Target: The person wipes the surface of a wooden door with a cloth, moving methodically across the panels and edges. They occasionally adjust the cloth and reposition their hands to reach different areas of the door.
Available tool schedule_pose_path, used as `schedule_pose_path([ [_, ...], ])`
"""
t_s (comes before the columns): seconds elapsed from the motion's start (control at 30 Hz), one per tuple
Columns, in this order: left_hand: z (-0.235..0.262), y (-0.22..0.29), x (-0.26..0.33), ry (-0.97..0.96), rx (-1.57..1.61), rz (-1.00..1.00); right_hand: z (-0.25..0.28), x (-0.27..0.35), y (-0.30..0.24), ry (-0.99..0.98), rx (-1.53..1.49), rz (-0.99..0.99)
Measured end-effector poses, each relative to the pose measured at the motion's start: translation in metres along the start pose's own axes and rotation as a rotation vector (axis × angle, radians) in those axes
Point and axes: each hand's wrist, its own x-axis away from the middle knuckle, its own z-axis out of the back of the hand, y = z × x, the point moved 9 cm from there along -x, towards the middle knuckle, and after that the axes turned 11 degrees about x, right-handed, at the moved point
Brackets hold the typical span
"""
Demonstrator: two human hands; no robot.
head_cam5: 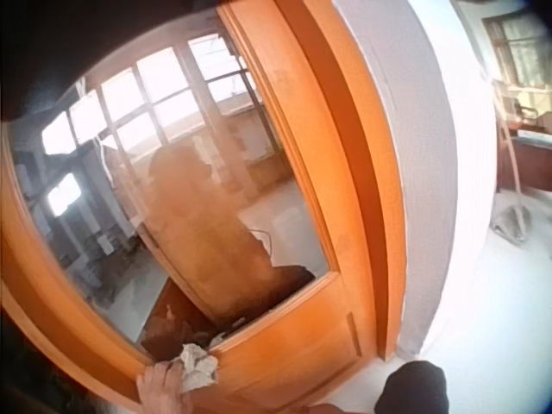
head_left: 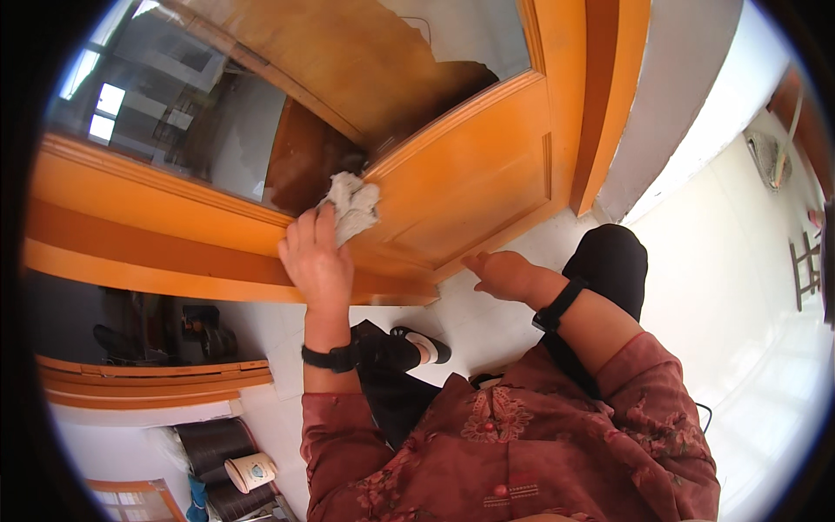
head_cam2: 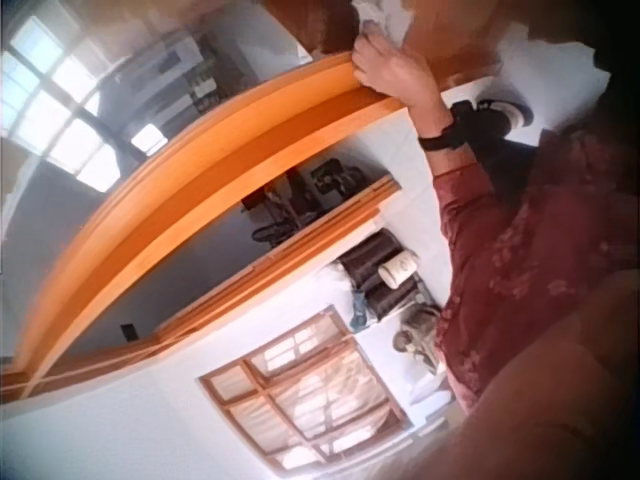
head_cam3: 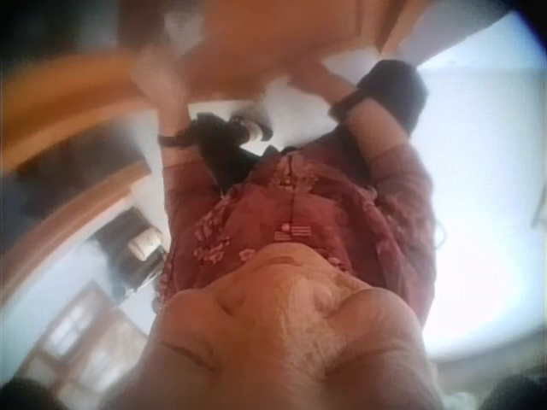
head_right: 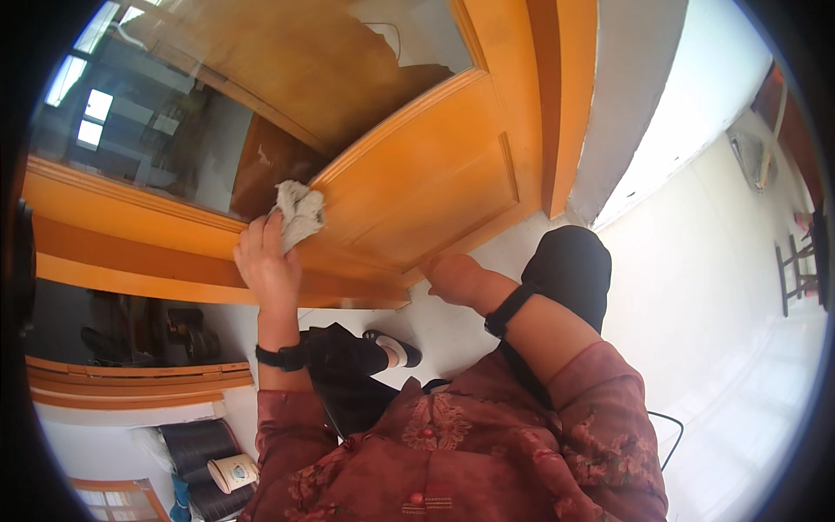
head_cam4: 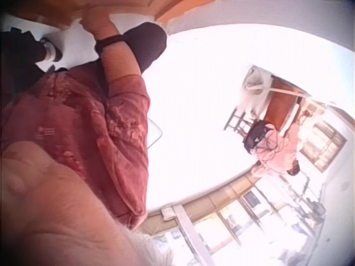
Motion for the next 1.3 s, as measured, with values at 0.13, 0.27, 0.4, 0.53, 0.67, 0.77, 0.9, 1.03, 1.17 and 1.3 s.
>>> schedule_pose_path([
  [0.13, -0.007, 0.005, 0.004, 0.038, -0.083, -0.007, -0.003, 0.004, -0.017, 0.005, 0.029, 0.132],
  [0.27, -0.023, 0.034, -0.016, 0.071, -0.069, -0.044, -0.008, 0.001, -0.03, 0.022, 0.092, 0.214],
  [0.4, -0.04, 0.084, -0.05, 0.13, -0.045, -0.169, -0.009, -0.001, -0.037, 0.011, 0.034, 0.203],
  [0.53, -0.061, 0.13, -0.083, 0.076, -0.025, -0.207, 0.017, 0.011, -0.038, 0.118, -0.113, 0.184],
  [0.67, -0.079, 0.17, -0.116, 0.045, 0.0, -0.235, 0.04, 0.019, -0.026, 0.153, -0.218, 0.133],
  [0.77, -0.087, 0.199, -0.136, 0.033, 0.03, -0.27, 0.057, 0.029, -0.022, 0.339, -0.265, 0.177],
  [0.9, -0.092, 0.231, -0.157, 0.063, 0.063, -0.301, 0.022, 0.008, -0.015, 0.147, -0.015, 0.119],
  [1.03, -0.084, 0.236, -0.156, 0.11, 0.147, -0.325, 0.002, -0.005, 0.0, 0.205, 0.062, 0.09],
  [1.17, -0.091, 0.216, -0.143, 0.017, 0.159, -0.312, -0.011, -0.012, 0.019, 0.128, 0.119, 0.019],
  [1.3, -0.08, 0.171, -0.115, -0.024, 0.144, -0.273, -0.003, -0.007, 0.024, 0.25, 0.116, -0.019],
])
